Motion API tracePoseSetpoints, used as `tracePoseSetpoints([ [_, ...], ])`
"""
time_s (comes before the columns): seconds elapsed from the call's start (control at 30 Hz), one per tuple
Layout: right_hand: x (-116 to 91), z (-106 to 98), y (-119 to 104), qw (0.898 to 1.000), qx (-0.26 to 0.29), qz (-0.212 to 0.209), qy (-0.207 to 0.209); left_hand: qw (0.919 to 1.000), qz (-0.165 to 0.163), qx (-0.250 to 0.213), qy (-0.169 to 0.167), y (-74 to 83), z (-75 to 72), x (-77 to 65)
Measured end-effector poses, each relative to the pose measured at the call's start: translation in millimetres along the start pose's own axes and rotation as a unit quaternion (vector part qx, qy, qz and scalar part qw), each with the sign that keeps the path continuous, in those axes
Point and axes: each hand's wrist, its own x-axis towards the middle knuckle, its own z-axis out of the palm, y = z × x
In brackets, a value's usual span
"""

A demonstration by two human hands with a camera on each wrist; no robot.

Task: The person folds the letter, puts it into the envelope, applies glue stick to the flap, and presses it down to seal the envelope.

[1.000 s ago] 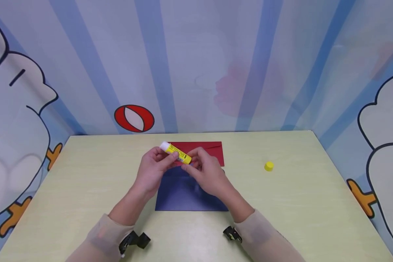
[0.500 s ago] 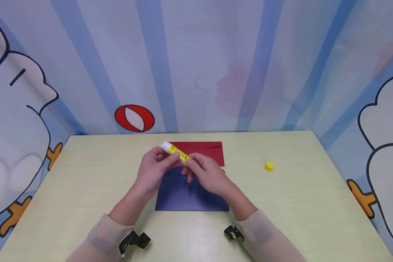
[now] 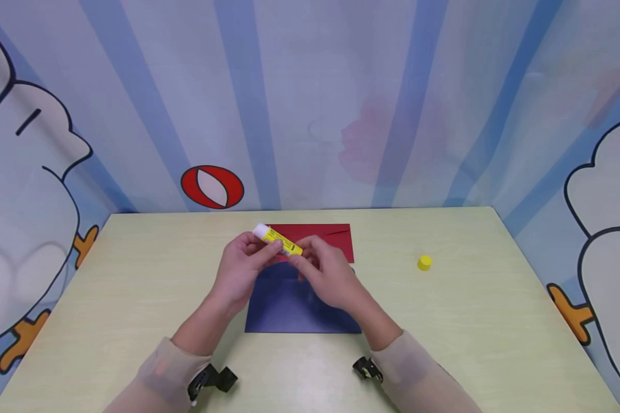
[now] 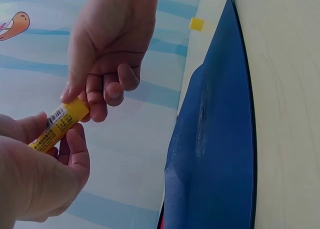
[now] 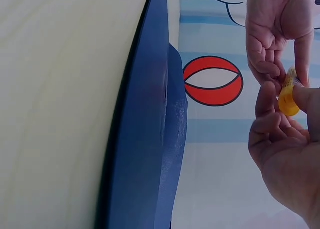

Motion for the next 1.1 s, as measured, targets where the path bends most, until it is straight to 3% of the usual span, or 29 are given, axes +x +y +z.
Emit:
tracePoseSetpoints([
  [0.23, 1.3, -2.5, 0.6, 0.994, 0.086, 0.036, -0.055, 1.0, 0.0, 0.003, -0.001, -1.8, -0.5, 0.3],
  [0.6, -1.3, 3.2, -3.8, 1.0, 0.003, 0.004, 0.021, 1.0, -0.001, -0.005, 0.002, -2.2, -0.4, 1.8],
  [0.77, -1.2, 2.5, -2.1, 1.0, 0.013, 0.004, 0.004, 1.0, 0.004, -0.001, 0.0, -2.6, -0.1, 2.1],
  [0.97, -0.1, 0.9, -0.7, 0.996, 0.072, 0.033, -0.038, 1.0, 0.006, 0.002, -0.001, -3.3, -0.5, 2.1],
  [1.1, -0.4, 1.6, -1.5, 0.995, 0.085, 0.037, -0.029, 1.0, 0.007, 0.003, 0.0, -4.1, -1.0, 2.2],
])
